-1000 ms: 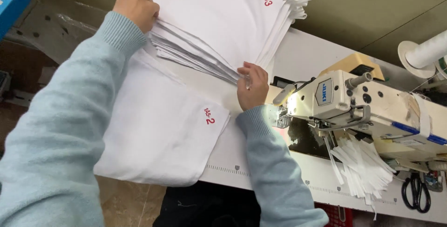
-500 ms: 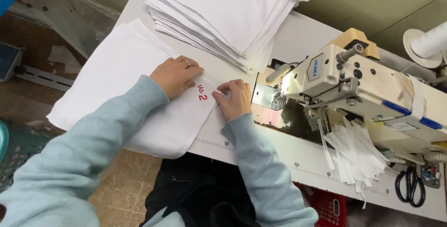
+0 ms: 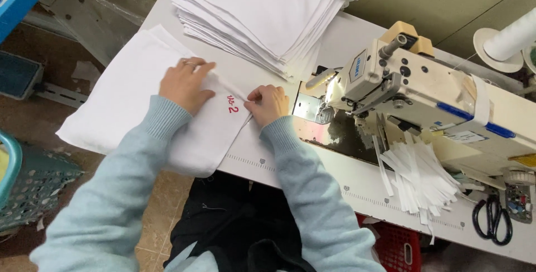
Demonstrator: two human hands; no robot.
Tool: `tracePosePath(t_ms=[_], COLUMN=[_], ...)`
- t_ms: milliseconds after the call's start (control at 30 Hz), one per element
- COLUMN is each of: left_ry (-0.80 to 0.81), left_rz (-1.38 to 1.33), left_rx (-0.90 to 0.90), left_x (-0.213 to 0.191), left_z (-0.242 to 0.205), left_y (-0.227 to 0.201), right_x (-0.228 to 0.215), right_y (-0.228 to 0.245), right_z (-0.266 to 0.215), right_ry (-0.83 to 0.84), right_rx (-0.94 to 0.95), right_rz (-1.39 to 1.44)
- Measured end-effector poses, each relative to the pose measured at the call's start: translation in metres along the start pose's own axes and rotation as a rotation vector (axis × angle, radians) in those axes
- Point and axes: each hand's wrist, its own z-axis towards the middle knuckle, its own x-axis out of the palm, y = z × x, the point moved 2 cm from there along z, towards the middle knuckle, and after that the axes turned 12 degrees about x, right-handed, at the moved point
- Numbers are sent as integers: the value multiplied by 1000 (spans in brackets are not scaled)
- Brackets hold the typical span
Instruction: Sewing white straps onto white fabric pieces using an industrial sewing machine.
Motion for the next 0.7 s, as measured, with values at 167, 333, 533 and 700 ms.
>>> tracePosePath(t_ms=[167,333,533,700], left_ry=[-13,-132,-530,-917], left_rz=[-76,-325,-354,-74], left_rx=[-357,-380,161,356], left_x=[21,7,9,-100], left_z=[-53,-35,9,36], left_y=[52,50,89,56], right_x=[18,21,-31,-102], right_y=[-1,33,92,99], right_z=[-13,-28,-72,-98], right_ry=[-316,-717,-590,-181], right_rx=[-354,-766,-831,-303], right_rz=[-52,-13,222,1169])
